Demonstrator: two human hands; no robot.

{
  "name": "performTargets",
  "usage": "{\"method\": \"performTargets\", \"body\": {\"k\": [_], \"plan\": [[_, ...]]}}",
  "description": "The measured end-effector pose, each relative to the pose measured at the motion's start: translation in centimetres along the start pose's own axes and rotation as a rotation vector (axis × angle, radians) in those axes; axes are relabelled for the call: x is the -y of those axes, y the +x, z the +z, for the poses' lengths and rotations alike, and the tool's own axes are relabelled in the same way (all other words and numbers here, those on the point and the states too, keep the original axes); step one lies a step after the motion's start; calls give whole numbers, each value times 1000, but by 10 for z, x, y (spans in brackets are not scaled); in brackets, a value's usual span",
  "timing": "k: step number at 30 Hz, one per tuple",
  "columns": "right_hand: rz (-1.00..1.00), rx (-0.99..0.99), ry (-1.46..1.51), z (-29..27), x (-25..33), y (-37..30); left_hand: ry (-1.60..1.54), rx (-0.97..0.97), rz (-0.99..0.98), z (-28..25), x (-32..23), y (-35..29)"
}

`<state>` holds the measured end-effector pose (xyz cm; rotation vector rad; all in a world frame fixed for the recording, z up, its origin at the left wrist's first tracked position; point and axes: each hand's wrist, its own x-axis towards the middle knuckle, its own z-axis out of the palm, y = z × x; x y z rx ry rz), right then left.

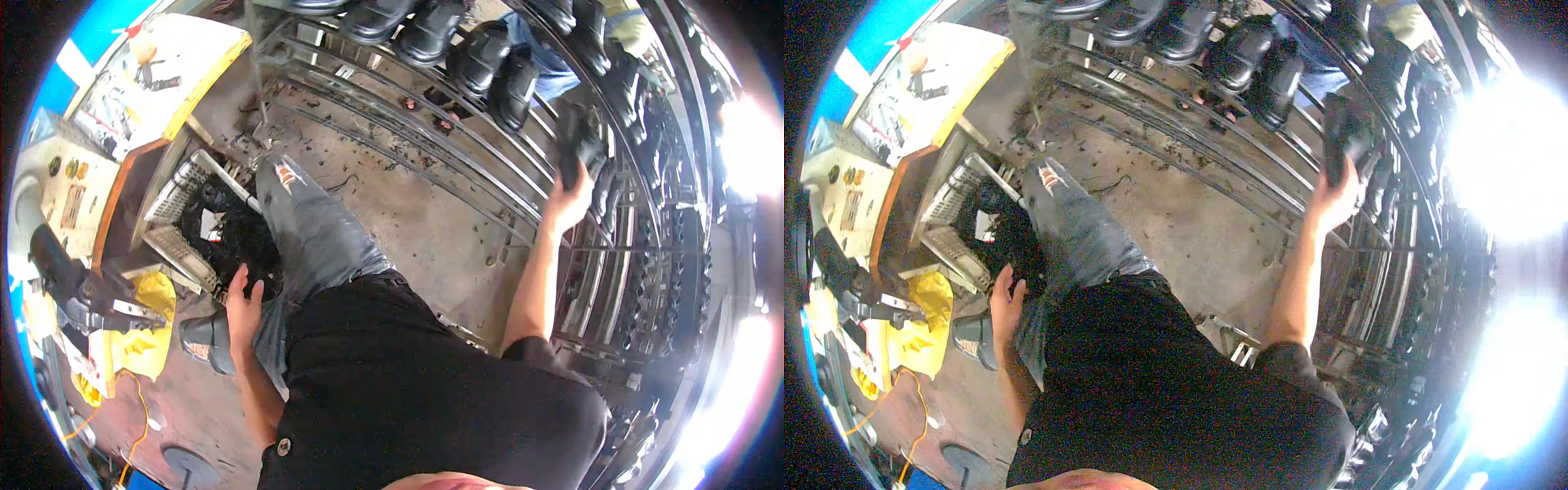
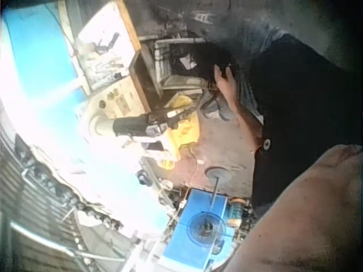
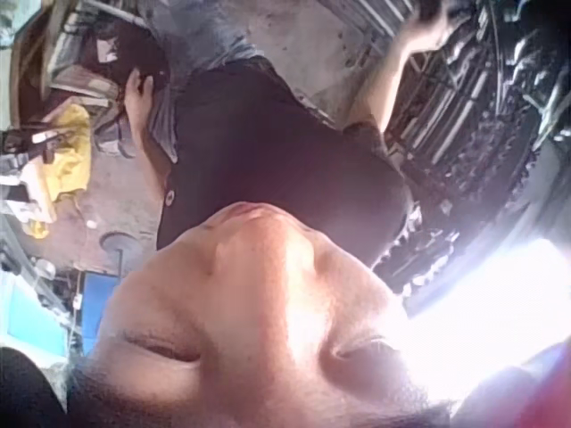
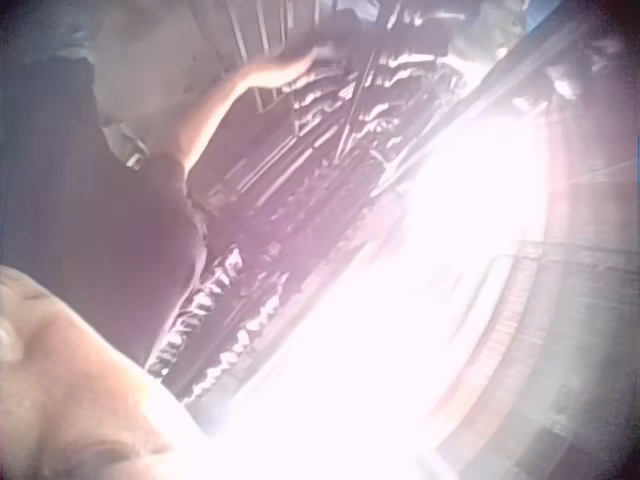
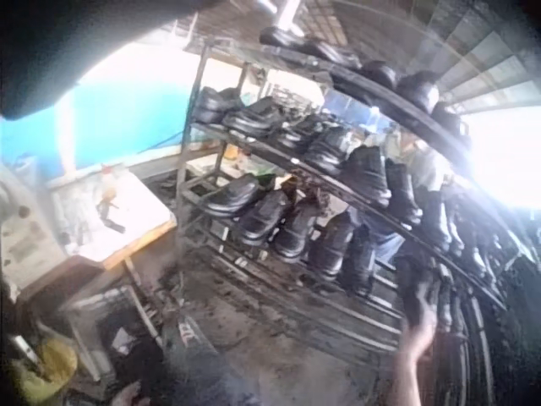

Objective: Manufacturing shoes using a specialized stitching or lasting machine.

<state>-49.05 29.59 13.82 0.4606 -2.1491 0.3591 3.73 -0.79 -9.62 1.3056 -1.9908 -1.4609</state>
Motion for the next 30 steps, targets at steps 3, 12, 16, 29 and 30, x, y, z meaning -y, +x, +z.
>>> {"method": "performTargets", "body": {"k": [3,12,16,29,30], "plan": [[-283,219,15,70,-34,10,34,86,47,14,-6,1],[37,353,-684,47,-173,13,-82,83,-6,17,9,2],[-198,363,-492,21,-149,9,-29,110,22,12,-10,3],[126,848,1288,-74,168,-83,-800,255,-56,3,-76,4],[123,970,1367,-49,171,-93,-806,199,-71,-2,-76,-4]]}}
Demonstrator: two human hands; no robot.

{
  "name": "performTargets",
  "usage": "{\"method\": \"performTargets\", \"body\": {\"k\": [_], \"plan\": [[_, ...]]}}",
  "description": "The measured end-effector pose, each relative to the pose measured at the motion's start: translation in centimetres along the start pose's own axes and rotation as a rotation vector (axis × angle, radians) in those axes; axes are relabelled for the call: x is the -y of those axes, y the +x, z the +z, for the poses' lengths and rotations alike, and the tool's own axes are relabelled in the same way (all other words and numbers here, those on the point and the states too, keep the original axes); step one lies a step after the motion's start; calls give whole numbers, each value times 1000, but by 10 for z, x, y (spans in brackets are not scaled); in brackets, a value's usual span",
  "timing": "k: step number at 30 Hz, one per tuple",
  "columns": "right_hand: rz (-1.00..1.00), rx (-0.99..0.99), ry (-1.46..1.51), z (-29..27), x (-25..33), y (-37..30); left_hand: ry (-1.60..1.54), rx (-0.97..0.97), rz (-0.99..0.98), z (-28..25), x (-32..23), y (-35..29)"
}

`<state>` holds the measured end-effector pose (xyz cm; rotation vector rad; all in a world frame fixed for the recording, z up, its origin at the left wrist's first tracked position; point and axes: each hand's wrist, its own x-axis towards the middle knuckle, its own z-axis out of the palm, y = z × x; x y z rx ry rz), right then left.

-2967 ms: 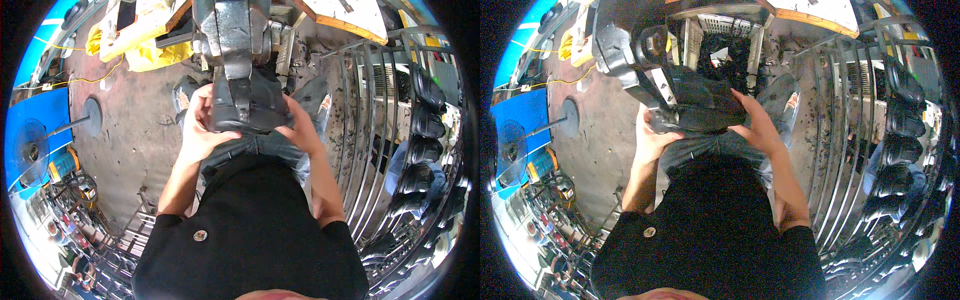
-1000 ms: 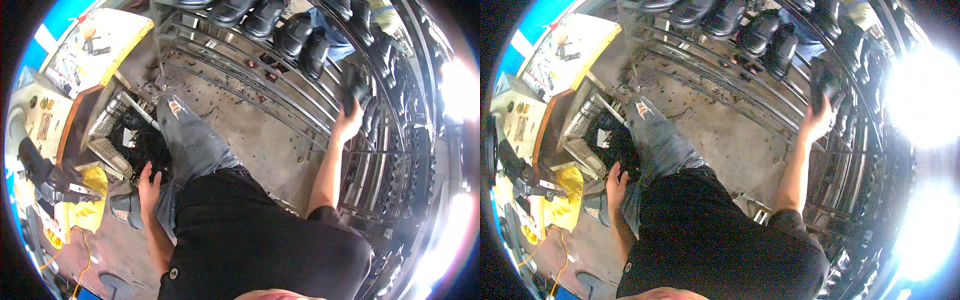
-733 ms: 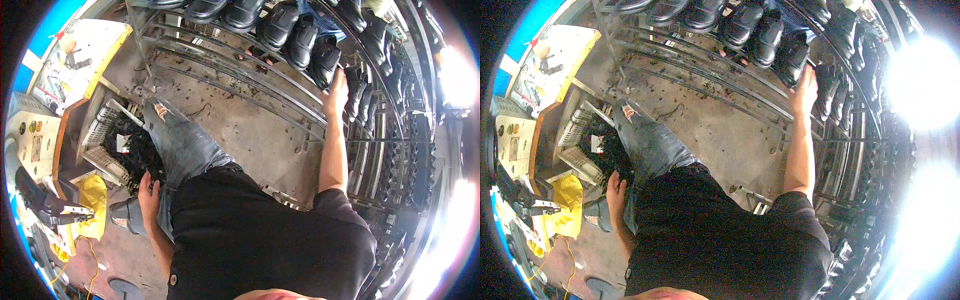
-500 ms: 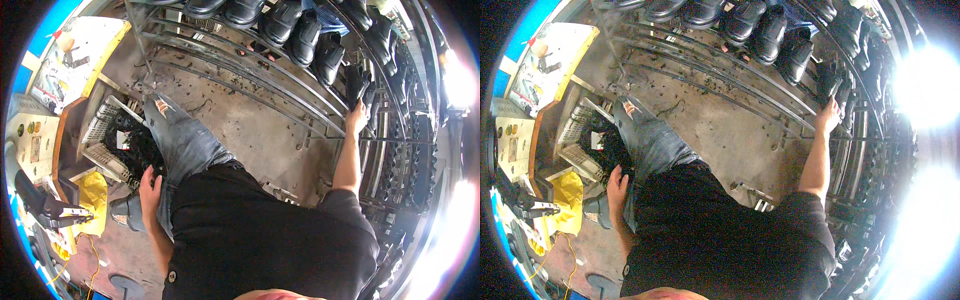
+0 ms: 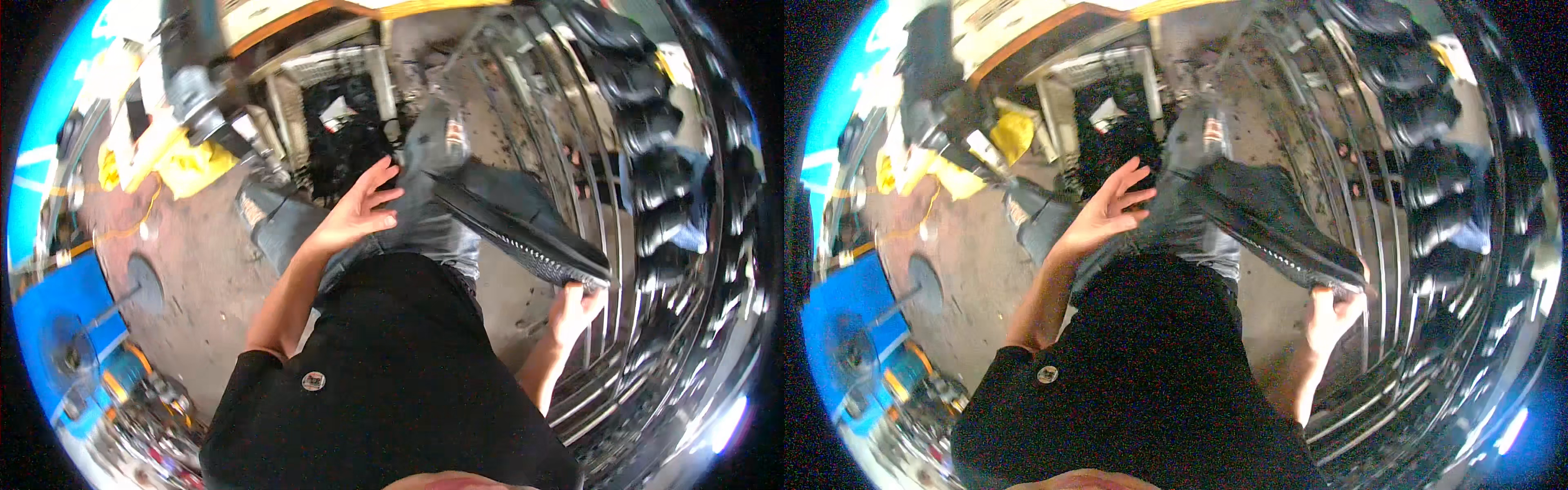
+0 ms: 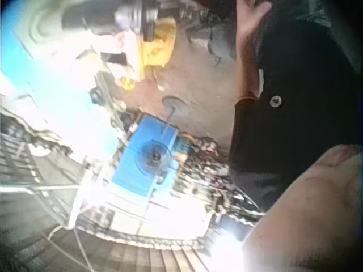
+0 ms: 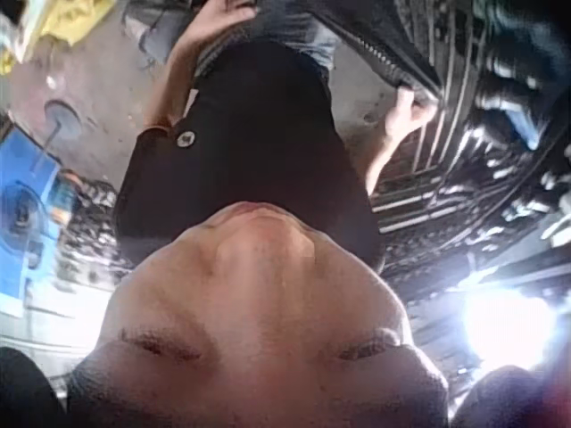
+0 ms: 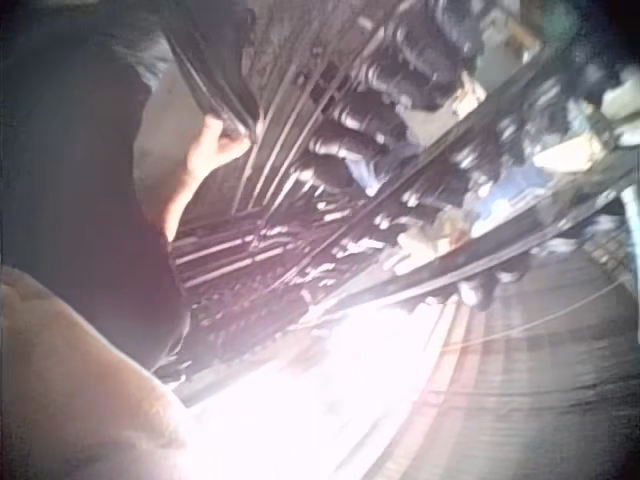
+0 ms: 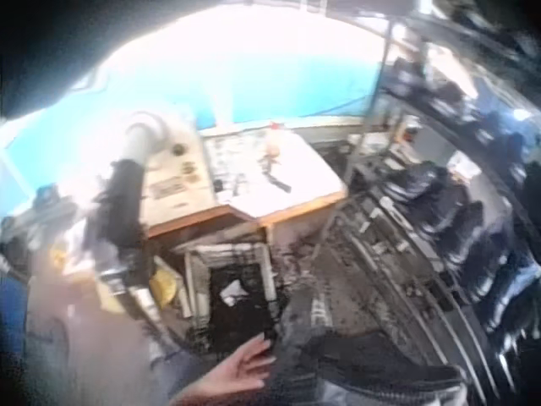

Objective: Manufacturing shoes using a specialized stitching or lasting machine.

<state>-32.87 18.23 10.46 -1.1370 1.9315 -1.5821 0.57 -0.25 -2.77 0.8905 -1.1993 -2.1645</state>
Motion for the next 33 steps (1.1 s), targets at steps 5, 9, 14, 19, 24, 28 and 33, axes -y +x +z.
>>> {"method": "performTargets", "body": {"k": [5,9,14,19,24,28,33], "plan": [[212,326,787,99,-53,55,-442,-40,351,-8,-47,-32],[248,630,782,127,-88,110,-296,-283,434,-3,-75,-56],[230,593,752,141,-64,150,-322,-422,510,0,-77,-51],[10,614,645,158,-7,167,-377,-489,529,-7,-65,-57],[-104,655,339,184,37,160,-654,-528,594,-21,-56,-67],[58,788,325,217,44,135,-476,-648,632,-47,-52,-94],[128,935,490,253,20,110,-357,-740,648,-66,-64,-126]]}}
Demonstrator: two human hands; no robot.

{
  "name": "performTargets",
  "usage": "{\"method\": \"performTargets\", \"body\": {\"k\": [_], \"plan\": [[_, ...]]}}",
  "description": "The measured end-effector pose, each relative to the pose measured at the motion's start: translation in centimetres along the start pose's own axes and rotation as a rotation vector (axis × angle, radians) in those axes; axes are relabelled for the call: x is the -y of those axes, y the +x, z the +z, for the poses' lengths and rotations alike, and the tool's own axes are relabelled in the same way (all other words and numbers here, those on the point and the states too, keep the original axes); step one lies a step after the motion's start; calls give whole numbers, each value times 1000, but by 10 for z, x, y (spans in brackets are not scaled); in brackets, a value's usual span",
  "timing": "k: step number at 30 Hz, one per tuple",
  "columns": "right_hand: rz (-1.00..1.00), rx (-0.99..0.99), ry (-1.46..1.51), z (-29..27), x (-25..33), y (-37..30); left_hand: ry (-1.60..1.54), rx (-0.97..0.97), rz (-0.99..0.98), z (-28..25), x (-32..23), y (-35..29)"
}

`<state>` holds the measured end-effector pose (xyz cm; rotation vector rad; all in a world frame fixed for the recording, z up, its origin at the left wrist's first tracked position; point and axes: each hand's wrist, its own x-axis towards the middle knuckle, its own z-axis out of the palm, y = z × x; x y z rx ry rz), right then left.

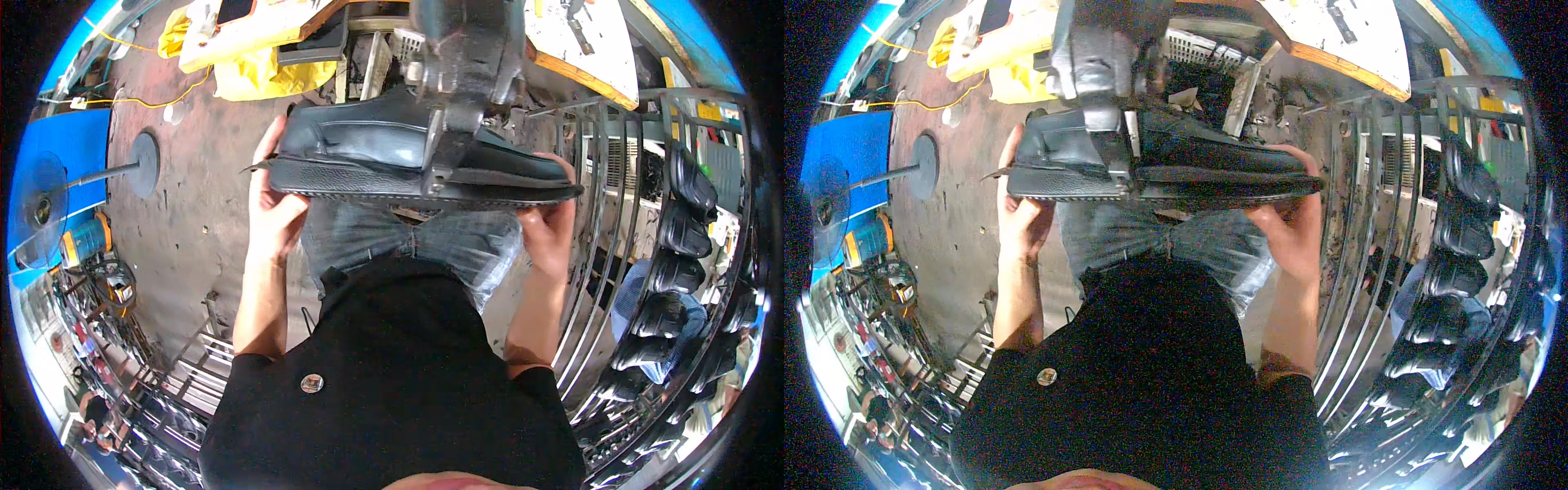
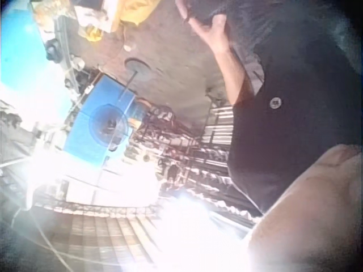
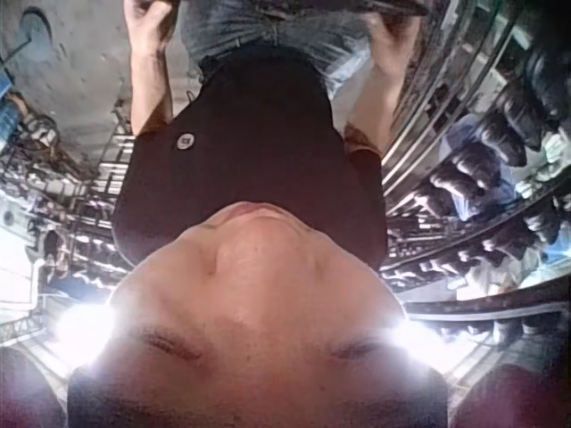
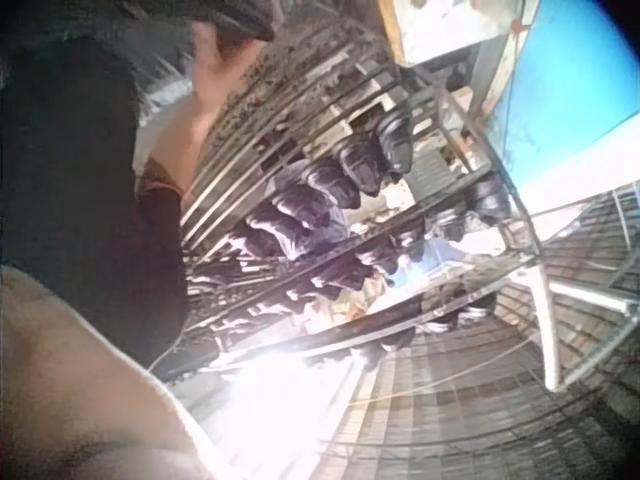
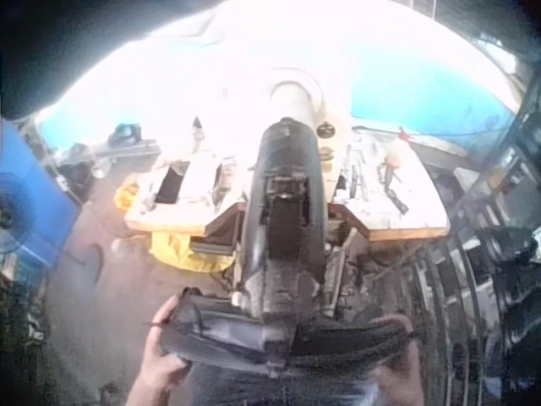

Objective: Manufacturing shoes using a specialized stitching or lasting machine.

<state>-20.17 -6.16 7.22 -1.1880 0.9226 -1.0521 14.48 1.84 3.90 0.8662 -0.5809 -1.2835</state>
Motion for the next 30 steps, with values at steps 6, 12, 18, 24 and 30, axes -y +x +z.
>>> {"method": "performTargets", "body": {"k": [6,12,18,24,30], "plan": [[62,40,-34,35,1,7,533,-162,393,6,-20,-6],[0,116,-223,66,-11,11,1360,302,637,74,-54,15],[-117,90,-561,80,13,13,1395,515,452,110,-43,41],[-247,155,-874,72,26,21,867,498,155,94,-20,44],[-219,253,-394,36,-51,22,532,418,15,73,6,31]]}}
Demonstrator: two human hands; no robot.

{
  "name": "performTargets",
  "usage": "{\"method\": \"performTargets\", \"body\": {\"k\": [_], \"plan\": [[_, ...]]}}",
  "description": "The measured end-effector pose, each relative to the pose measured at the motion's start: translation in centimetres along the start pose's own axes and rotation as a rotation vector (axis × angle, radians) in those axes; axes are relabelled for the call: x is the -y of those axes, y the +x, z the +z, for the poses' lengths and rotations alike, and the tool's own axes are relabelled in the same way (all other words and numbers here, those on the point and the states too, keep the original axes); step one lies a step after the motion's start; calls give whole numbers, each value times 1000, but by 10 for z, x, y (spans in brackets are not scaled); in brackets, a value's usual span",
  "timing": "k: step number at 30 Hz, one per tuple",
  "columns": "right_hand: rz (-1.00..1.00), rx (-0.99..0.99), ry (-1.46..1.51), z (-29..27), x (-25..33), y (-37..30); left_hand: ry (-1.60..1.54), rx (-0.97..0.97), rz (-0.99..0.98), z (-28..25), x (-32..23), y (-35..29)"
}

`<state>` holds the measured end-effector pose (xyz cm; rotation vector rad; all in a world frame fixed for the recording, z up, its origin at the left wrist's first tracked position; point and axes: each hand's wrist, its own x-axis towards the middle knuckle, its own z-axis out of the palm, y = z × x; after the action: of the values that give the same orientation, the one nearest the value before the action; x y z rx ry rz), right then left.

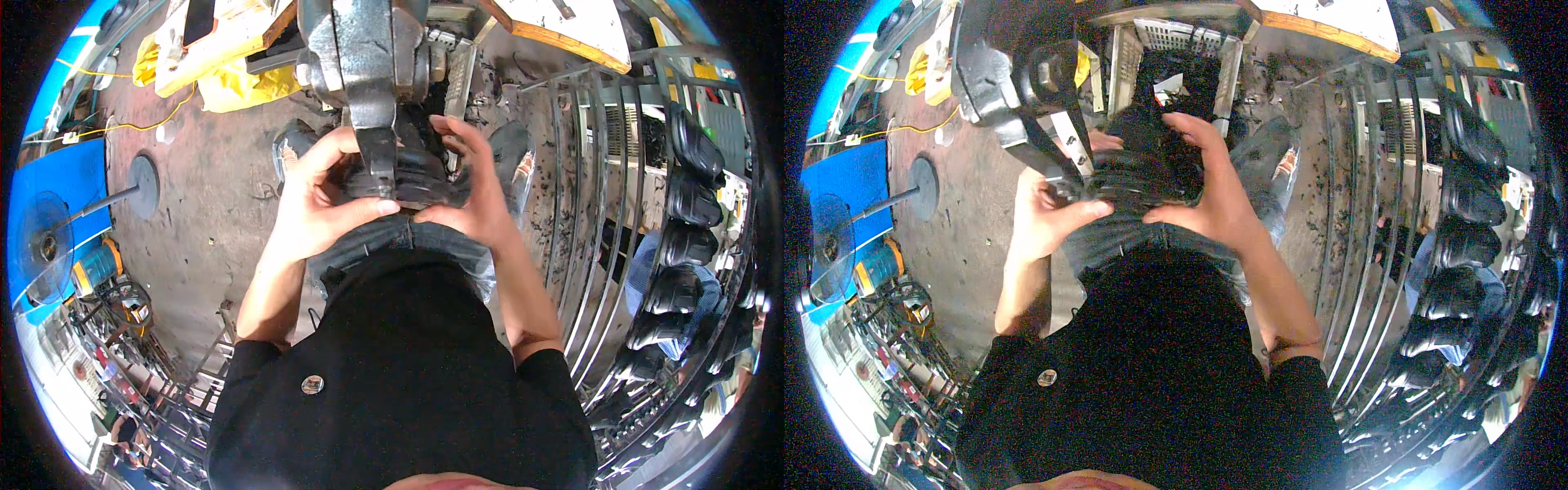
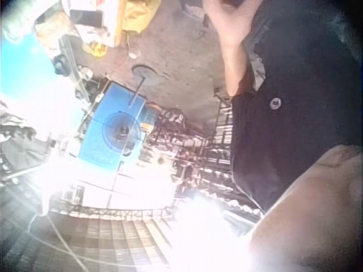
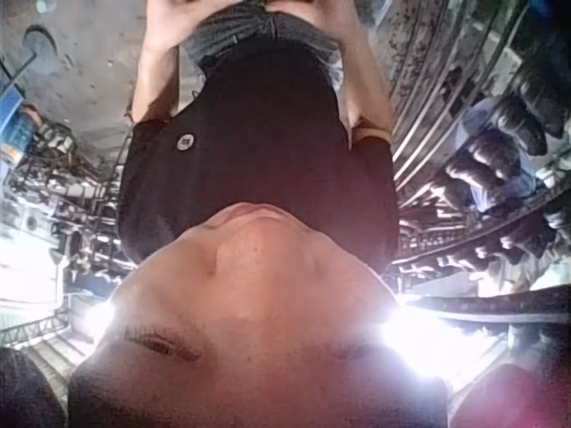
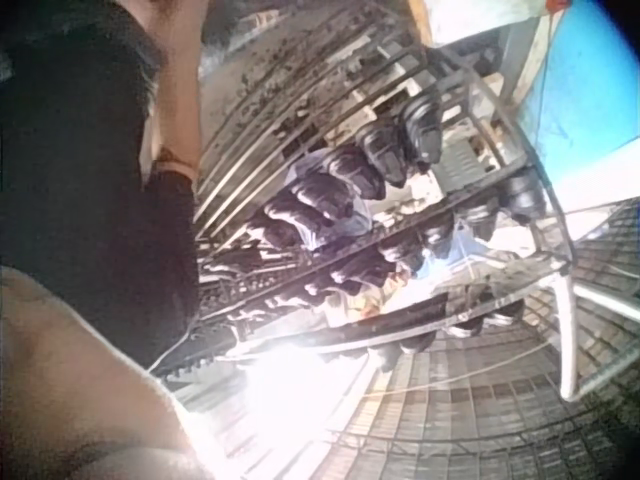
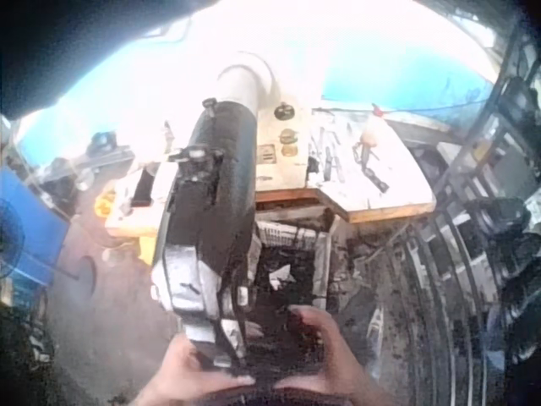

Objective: Manufacturing shoes using a specialized stitching or lasting machine.

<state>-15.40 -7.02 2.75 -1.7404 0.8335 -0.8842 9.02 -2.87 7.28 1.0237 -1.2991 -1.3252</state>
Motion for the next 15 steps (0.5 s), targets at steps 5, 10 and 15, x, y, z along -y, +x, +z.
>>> {"method": "performTargets", "body": {"k": [5,10,15], "plan": [[339,73,242,20,-82,-43,-416,-16,0,15,23,-8],[263,36,320,-39,-78,-54,-550,-39,79,26,43,-6],[403,-78,-69,-110,-39,-51,-627,-117,-3,28,40,-10]]}}
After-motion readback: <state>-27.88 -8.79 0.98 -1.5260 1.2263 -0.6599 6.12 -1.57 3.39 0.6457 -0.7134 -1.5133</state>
